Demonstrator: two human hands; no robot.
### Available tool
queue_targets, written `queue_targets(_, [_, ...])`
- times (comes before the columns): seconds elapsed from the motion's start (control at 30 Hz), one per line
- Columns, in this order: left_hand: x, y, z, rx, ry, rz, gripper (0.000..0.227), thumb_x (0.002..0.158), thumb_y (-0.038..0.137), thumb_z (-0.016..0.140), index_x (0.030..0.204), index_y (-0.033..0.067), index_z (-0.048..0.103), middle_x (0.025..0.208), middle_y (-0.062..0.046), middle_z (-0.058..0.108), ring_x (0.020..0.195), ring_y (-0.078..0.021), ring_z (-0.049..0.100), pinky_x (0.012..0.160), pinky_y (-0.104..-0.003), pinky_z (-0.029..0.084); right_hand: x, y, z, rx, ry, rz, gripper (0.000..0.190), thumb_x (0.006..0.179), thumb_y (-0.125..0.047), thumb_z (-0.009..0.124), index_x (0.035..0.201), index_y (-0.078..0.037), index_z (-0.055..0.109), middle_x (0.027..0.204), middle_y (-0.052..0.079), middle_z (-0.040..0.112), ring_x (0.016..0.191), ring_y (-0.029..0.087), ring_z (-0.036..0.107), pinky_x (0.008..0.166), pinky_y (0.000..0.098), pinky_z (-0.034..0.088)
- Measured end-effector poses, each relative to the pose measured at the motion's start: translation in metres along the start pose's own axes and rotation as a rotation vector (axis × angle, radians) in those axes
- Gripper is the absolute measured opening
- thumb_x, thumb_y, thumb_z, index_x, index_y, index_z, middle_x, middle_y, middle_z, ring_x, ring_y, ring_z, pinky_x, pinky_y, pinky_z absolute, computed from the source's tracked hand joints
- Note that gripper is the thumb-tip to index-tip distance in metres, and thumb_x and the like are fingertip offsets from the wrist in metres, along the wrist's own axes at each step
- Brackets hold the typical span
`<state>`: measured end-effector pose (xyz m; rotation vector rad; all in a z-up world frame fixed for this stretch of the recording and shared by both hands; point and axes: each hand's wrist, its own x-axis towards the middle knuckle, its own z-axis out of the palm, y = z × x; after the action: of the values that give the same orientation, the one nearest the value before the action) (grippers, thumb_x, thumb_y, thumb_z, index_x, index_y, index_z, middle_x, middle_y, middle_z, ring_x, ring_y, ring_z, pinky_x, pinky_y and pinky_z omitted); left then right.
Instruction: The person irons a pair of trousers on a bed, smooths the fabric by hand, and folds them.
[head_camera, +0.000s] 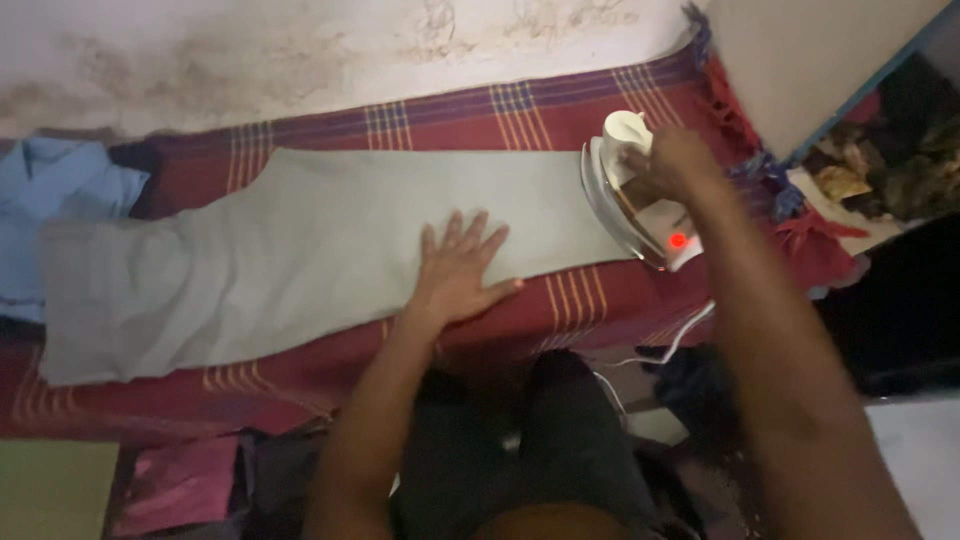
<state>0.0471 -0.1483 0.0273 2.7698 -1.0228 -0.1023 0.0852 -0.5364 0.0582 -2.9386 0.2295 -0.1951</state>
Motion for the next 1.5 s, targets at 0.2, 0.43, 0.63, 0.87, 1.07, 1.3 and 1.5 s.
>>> queue_targets(0.2, [-0.041, -0.052, -0.013, 0.029, -0.025, -0.277, 0.089, 0.088, 0.077, 0.044, 0.161, 0.0285, 0.028, 0.17, -0.011, 0.016, 0.155, -0.0426, 0.011, 0.117, -0.072, 0.008, -0.03, -0.038, -0.035, 0.06, -0.137, -0.202, 0.064, 0.086, -0.059, 0.073, 0.103, 0.003, 0.075, 0.091, 0.028, 0.073, 0.084, 0.043, 0.072, 0.078, 0.0525, 0.055])
queue_targets(0.43, [-0.074, -0.1, -0.022, 0.051, 0.105, -0.481, 0.091, 0.086, 0.076, 0.048, 0.159, 0.024, 0.034, 0.169, -0.014, 0.021, 0.155, -0.0426, 0.014, 0.116, -0.074, 0.01, -0.032, -0.068, -0.041, -0.043, -0.105, -0.009, 0.061, 0.089, -0.058, 0.075, 0.097, 0.003, 0.078, 0.09, 0.026, 0.074, 0.082, 0.042, 0.072, 0.078, 0.0513, 0.055])
queue_targets(0.63, [-0.059, -0.118, -0.043, 0.025, -0.016, -0.579, 0.095, 0.086, 0.08, 0.045, 0.162, 0.0263, 0.025, 0.172, -0.009, 0.011, 0.156, -0.0434, 0.008, 0.115, -0.077, 0.009, -0.03, -0.076, -0.041, 0.011, -0.166, -0.048, 0.065, 0.09, -0.063, 0.066, 0.092, 0.0, 0.081, 0.081, 0.021, 0.079, 0.077, 0.037, 0.076, 0.079, 0.0486, 0.057])
queue_targets(0.87, [-0.013, -0.141, -0.07, -0.03, -0.217, -0.696, 0.103, 0.08, 0.084, 0.046, 0.163, 0.0349, 0.01, 0.173, -0.001, -0.002, 0.156, -0.0446, -0.005, 0.114, -0.079, 0.007, -0.013, -0.092, -0.034, -0.104, -0.132, -0.168, 0.079, 0.076, -0.076, 0.071, 0.098, -0.001, 0.077, 0.083, 0.023, 0.075, 0.078, 0.04, 0.075, 0.074, 0.051, 0.058])
queue_targets(1.07, [0.012, -0.173, -0.058, -0.007, -0.043, -0.662, 0.098, 0.081, 0.085, 0.044, 0.163, 0.0362, 0.021, 0.174, -0.002, 0.004, 0.157, -0.0435, 0.0, 0.115, -0.08, 0.005, -0.008, -0.133, -0.032, 0.056, -0.118, 0.079, 0.067, 0.085, -0.066, 0.07, 0.095, -0.001, 0.079, 0.083, 0.023, 0.076, 0.078, 0.04, 0.075, 0.075, 0.0523, 0.056])
queue_targets(1.3, [0.032, -0.207, -0.05, 0.016, -0.032, -0.602, 0.079, 0.092, 0.072, 0.039, 0.162, 0.038, 0.024, 0.173, 0.0, 0.009, 0.157, -0.0403, 0.003, 0.116, -0.078, 0.007, 0.0, -0.145, -0.028, -0.016, -0.219, -0.168, 0.065, 0.077, -0.066, 0.074, 0.102, -0.006, 0.078, 0.076, 0.024, 0.075, 0.072, 0.039, 0.075, 0.073, 0.049, 0.057])
queue_targets(1.5, [0.036, -0.225, -0.042, 0.009, 0.055, -0.577, 0.066, 0.099, 0.058, 0.039, 0.16, 0.0349, 0.031, 0.172, 0.003, 0.015, 0.157, -0.035, 0.01, 0.116, -0.077, 0.01, 0.015, -0.184, -0.024, 0.101, -0.028, -0.187, 0.067, 0.079, -0.063, 0.075, 0.115, -0.007, 0.074, 0.086, 0.026, 0.073, 0.081, 0.044, 0.071, 0.07, 0.0549, 0.055])
